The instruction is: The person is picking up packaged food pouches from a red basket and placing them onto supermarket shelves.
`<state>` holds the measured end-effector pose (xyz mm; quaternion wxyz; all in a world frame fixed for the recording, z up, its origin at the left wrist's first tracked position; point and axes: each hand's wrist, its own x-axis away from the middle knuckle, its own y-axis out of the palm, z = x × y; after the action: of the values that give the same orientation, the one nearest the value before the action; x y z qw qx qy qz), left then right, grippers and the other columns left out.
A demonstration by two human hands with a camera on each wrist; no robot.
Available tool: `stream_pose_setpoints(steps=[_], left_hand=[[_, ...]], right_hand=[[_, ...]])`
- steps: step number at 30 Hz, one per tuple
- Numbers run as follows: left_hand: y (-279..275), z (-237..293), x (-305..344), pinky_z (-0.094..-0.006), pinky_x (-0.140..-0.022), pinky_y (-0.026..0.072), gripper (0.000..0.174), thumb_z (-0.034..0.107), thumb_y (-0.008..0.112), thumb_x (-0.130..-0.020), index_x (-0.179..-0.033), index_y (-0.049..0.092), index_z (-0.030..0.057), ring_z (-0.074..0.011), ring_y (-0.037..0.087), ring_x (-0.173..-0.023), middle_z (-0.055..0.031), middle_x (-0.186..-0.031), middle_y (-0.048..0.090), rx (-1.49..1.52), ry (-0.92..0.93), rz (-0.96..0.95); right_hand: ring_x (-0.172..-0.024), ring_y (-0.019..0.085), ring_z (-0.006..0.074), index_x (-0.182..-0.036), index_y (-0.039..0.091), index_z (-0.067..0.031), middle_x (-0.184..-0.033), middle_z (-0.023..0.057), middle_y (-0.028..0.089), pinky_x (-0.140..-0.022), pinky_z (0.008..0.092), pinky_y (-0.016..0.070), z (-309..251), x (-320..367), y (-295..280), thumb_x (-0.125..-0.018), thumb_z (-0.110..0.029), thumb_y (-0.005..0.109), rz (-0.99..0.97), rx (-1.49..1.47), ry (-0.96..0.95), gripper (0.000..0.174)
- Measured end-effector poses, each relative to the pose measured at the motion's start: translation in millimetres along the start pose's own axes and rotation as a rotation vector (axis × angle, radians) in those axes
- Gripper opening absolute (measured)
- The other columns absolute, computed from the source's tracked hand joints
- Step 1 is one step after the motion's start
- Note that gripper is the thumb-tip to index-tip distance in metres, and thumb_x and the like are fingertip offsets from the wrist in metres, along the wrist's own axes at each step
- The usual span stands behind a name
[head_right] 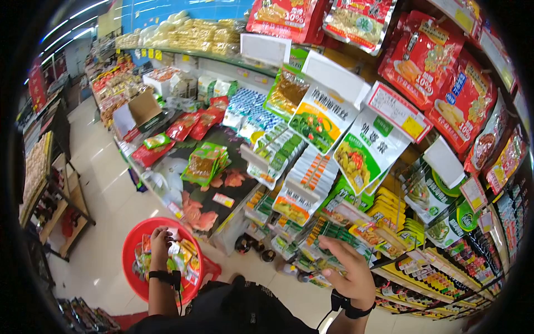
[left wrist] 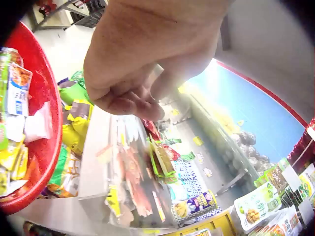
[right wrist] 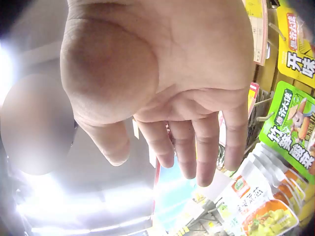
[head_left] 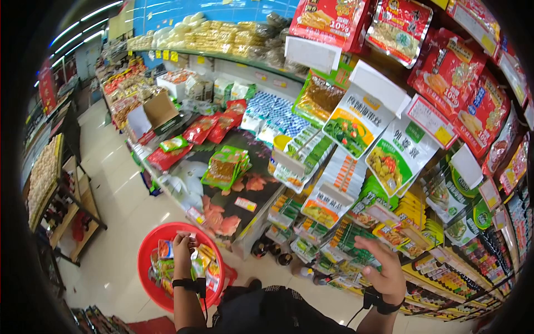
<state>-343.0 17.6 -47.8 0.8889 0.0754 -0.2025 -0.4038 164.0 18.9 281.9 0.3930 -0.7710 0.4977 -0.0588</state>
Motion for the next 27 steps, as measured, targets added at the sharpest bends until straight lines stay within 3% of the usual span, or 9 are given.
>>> stream_pose_setpoints(steps=[1,2,5,6,13,16,17,22,27], left_hand=[[-7.4,3.1,18.3,-0.0214,-0.05,0.0417,0.008,0.012,0.053,-0.095,-0.101,0.058,0.011,-0.0094,0.059,-0.06,-0.0026,-0.079,0.064,-0.011,-0.028,0.003],[-14.5,1.1,29.6,-0.0217,-0.051,0.0421,0.009,0.012,0.052,-0.095,-0.101,0.058,0.0115,-0.0099,0.059,-0.061,-0.0028,-0.08,0.065,-0.023,-0.03,0.024],[-26.9,6.2,56.0,-0.0214,-0.052,0.0444,0.009,0.012,0.052,-0.096,-0.1,0.06,0.0113,-0.0086,0.059,-0.063,-0.0016,-0.08,0.064,-0.06,0.053,-0.043],[-27.0,8.6,67.2,-0.0216,-0.054,0.0458,0.01,0.01,0.051,-0.096,-0.099,0.061,0.0104,-0.008,0.059,-0.064,-0.0015,-0.08,0.064,-0.08,0.043,0.002],[-74.7,-5.3,138.6,-0.025,-0.058,0.0487,0.017,0.017,0.054,-0.097,-0.11,0.057,0.0066,-0.014,0.065,-0.067,-0.0063,-0.083,0.067,-0.209,-0.044,0.018],[-108.3,-19.2,162.7,-0.026,-0.058,0.0489,0.019,0.015,0.051,-0.096,-0.112,0.057,0.0057,-0.0133,0.064,-0.07,-0.0062,-0.089,0.067,-0.333,-0.165,0.061],[-124.8,-31.2,167.1,-0.0254,-0.06,0.0482,0.015,0.016,0.054,-0.095,-0.107,0.06,0.0079,-0.0125,0.062,-0.069,-0.0043,-0.088,0.066,-0.305,-0.21,0.1],[-170.8,-56.8,184.0,-0.0286,-0.061,0.0494,0.023,0.02,0.055,-0.094,-0.113,0.057,0.0063,-0.0157,0.064,-0.073,-0.0064,-0.091,0.066,-0.328,-0.346,0.146],[-183.3,-54.4,188.5,-0.0309,-0.064,0.05,0.027,0.022,0.055,-0.095,-0.116,0.055,0.0056,-0.0167,0.066,-0.077,-0.0071,-0.094,0.067,-0.362,-0.397,0.175]], right_hand=[[-0.112,0.062,0.0328,-0.134,0.052,0.0032,-0.127,0.0211,0.06,-0.098,0.0381,0.0458,2.3,4.8,2.2,-0.082,-0.017,0.067,-0.009,-0.013,-0.02,0.058],[-0.11,0.063,0.0327,-0.129,0.055,0.0036,-0.123,0.0205,0.063,-0.097,0.0405,0.0454,4.7,10.9,6.9,-0.089,-0.038,0.061,0.022,-0.021,-0.021,0.058],[-0.11,0.063,0.0331,-0.129,0.054,0.0042,-0.123,0.021,0.063,-0.097,0.0401,0.0455,9.9,32.9,12.0,-0.089,-0.04,0.06,-0.013,-0.059,-0.027,0.059],[-0.112,0.061,0.0339,-0.131,0.054,0.0032,-0.124,0.0205,0.062,-0.098,0.0373,0.045,10.1,39.7,9.3,-0.084,-0.023,0.067,-0.057,-0.081,-0.038,0.055],[-0.109,0.062,0.0302,-0.13,0.054,0.0047,-0.121,0.0198,0.063,-0.096,0.0391,0.0453,30.9,89.9,32.4,-0.088,-0.032,0.062,-0.069,-0.196,0.028,0.056],[-0.111,0.061,0.0297,-0.13,0.054,0.0046,-0.121,0.0194,0.063,-0.097,0.0385,0.0442,33.2,102.4,40.0,-0.089,-0.034,0.061,-0.1,-0.2,0.05,0.057],[-0.111,0.061,0.0297,-0.13,0.054,0.0046,-0.121,0.0194,0.063,-0.098,0.0382,0.044,35.4,104.9,40.2,-0.089,-0.034,0.061,-0.114,-0.184,0.049,0.057],[-0.113,0.06,0.03,-0.131,0.054,0.0048,-0.123,0.0198,0.062,-0.098,0.0388,0.0441,39.2,109.1,46.6,-0.093,-0.04,0.059,-0.104,-0.221,0.078,0.059],[-0.113,0.061,0.0301,-0.13,0.054,0.005,-0.123,0.0202,0.062,-0.098,0.0389,0.0445,35.7,91.3,64.6,-0.091,-0.031,0.061,-0.153,-0.223,0.064,0.054]])
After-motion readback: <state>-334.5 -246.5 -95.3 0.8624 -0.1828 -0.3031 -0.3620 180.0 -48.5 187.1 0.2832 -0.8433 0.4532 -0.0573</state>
